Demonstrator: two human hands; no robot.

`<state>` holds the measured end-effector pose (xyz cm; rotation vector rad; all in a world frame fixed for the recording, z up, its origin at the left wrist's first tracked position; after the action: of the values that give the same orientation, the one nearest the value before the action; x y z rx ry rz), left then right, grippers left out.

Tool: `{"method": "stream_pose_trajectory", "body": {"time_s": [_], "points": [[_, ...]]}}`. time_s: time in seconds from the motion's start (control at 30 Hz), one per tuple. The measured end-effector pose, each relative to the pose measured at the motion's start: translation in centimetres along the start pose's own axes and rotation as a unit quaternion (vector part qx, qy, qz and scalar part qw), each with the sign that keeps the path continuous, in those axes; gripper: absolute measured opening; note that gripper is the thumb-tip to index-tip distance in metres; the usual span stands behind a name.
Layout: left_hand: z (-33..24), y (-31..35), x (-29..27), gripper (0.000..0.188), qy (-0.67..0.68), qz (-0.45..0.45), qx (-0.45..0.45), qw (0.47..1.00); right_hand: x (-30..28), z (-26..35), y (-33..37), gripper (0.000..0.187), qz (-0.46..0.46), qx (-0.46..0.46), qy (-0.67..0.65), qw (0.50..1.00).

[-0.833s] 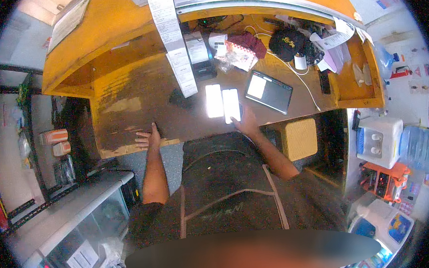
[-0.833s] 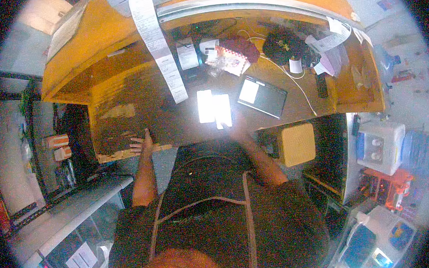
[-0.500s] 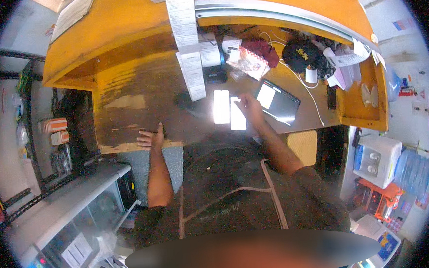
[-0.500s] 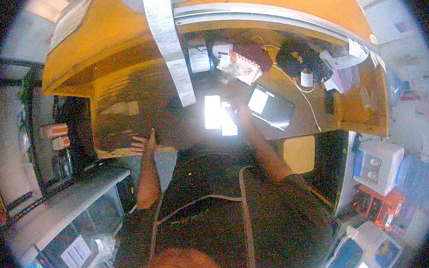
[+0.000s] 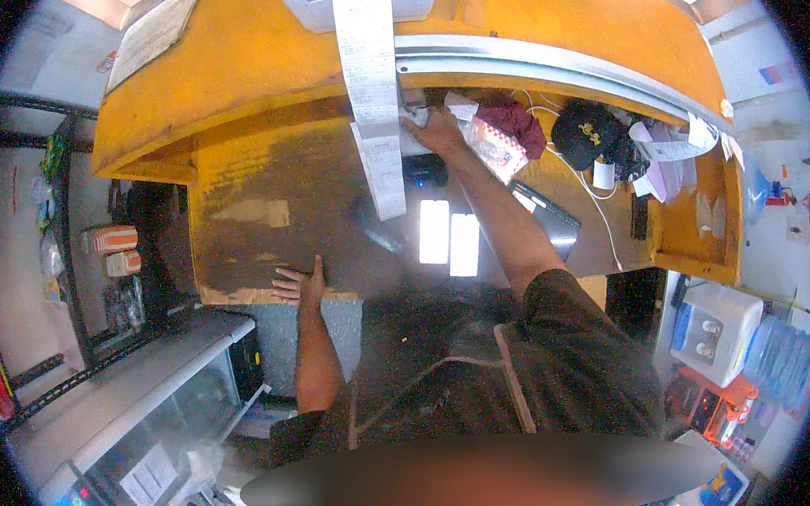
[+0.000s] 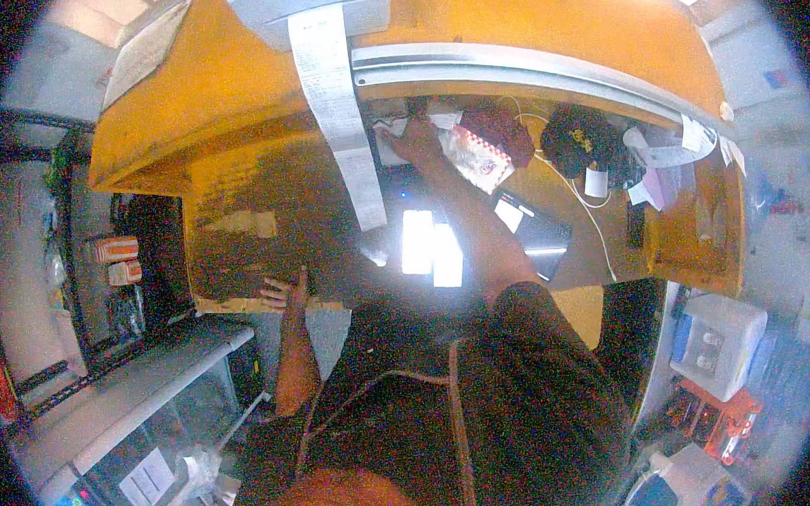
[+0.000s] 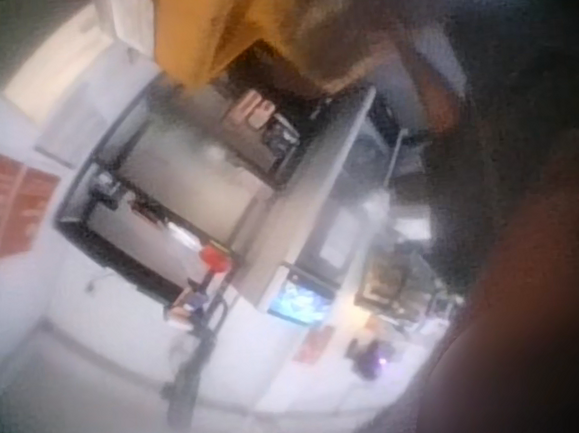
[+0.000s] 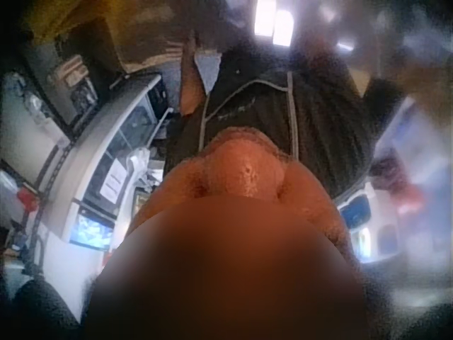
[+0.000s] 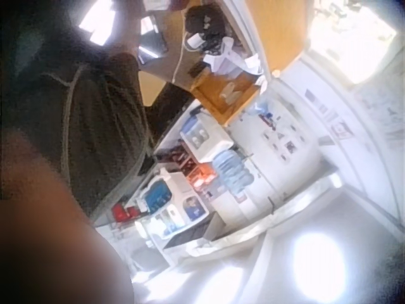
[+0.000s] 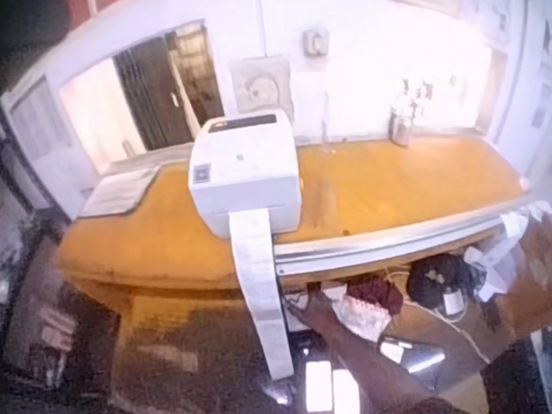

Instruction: The person retrieves red paper wrappers from a shelf, opens them, and places them on a stainless steel counter. They then take white round buns from a cooler and place each bun into a wrapper. Finally, they add a small green garnish to each wrapped bun.

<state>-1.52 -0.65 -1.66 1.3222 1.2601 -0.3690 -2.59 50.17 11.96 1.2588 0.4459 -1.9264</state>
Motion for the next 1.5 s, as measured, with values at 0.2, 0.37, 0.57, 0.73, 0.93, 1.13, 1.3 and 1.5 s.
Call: {"method": "stream_pose_trajectory", "body": {"time_s": [0.2,0.37,0.57,0.73,0.93,1.13,1.3,1.5], "points": [[-0.4,0.4,0.1,0.148,0.019,-0.012,0.023,0.999,-1.4,1.1,-0.9,0.054,0.029,-0.067,-0.21,0.975],[-0.6,0.0,0.4,0.147,-0.043,-0.045,-0.009,0.998,-7.5,0.7,5.6,0.058,0.24,-0.076,-0.402,0.881],[-0.9,0.5,-0.4,0.145,0.008,-0.012,0.004,1.0,-10.8,-4.3,15.2,0.035,0.373,-0.221,-0.076,0.898],[-1.3,0.9,-1.0,0.145,-0.033,-0.002,-0.001,0.999,-10.4,-6.2,21.7,0.02,0.204,-0.358,-0.028,0.911],[-1.9,1.3,-1.5,0.145,-0.017,0.002,0.005,1.0,-6.9,-10.6,22.7,0.018,0.193,-0.235,0.188,0.934],[-0.6,-0.1,-0.5,0.146,0.015,-0.017,0.016,1.0,-3.3,-15.9,21.0,0.025,0.151,-0.293,0.194,0.924],[0.5,-1.7,1.0,0.145,-0.037,-0.048,0.019,0.998,-4.6,-18.8,19.6,0.034,0.189,-0.257,0.155,0.935],[0.2,-1.4,1.7,0.142,-0.006,-0.074,0.025,0.997,-9.6,-19.9,20.4,0.037,0.2,-0.231,0.278,0.911]]}}
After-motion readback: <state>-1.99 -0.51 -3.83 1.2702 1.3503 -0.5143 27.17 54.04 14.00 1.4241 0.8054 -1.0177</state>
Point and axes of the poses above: each hand's wrist, its own y-axis away from the middle knuckle, its own x-axis out of the palm, z = x × y, the point moved 1 cm from there along -y, towards the middle knuckle, and after that the axes turned 9 degrees about y, right-handed, at the moved point
